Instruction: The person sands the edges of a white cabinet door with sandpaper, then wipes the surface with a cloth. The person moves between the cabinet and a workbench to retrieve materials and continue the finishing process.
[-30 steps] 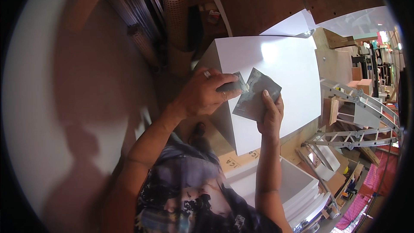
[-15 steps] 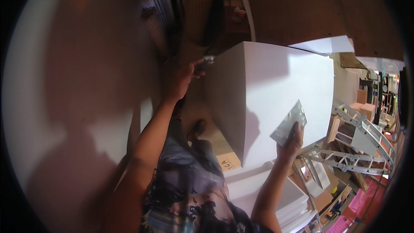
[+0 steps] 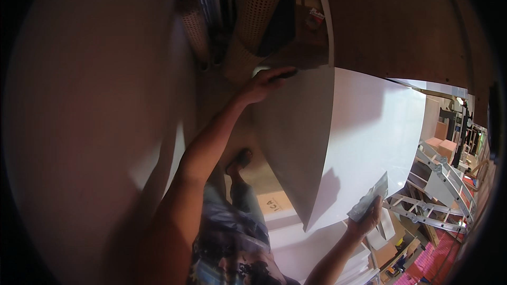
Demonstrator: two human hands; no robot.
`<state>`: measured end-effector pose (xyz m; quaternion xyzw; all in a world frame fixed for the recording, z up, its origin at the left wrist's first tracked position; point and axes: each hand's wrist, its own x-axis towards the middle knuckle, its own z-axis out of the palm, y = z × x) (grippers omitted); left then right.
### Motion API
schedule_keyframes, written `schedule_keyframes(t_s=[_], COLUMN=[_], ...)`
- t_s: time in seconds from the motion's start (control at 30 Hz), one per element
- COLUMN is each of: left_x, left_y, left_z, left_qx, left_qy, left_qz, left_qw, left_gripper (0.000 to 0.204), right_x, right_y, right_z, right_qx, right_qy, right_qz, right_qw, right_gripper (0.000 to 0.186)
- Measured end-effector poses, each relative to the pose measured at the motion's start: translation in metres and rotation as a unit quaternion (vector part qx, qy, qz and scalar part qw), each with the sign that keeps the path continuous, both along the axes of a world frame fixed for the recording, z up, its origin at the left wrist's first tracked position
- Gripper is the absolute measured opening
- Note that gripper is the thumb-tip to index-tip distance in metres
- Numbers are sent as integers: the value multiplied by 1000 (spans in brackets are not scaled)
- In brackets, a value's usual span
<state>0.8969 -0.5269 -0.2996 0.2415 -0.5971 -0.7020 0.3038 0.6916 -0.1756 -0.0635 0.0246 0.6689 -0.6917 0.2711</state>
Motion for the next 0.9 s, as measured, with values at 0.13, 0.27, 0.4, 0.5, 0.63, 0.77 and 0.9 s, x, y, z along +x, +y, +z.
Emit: schedule_keyframes(t_s=[0.13, 0.27, 0.4, 0.5, 0.63, 0.77, 0.9], left_x=[-13, -19, -21, -25, -38, -42, -3], left_y=[-7, -11, -15, -18, -20, -16, 18], left_z=[-20, -16, -17, -26, -54, -98, -48], left_qx=[-22, -72, -72, -116, -201, -190, 99], left_qy=[40, 60, 47, 0, -39, -31, 14], left_qz=[-4, -23, -44, -35, 1, 135, 178], left_qw=[999, 995, 995, 993, 979, 972, 979], left_gripper=[39, 39, 39, 41, 42, 38, 37], right_x=[5, 11, 1, 0, -3, -6, 12], right_y=[-9, -13, 5, 8, 13, 12, -8], right_z=[0, 0, -3, -4, -5, -6, -6], right_qx=[-10, 35, 42, 20, -2, 9, 22], right_qy=[12, 19, -3, -21, -16, -24, -15], right_qz=[-40, -80, -37, -14, 21, 14, -28], right_qw=[999, 996, 998, 999, 1000, 1000, 999], right_gripper=[30, 36, 51, 52, 53, 53, 40])
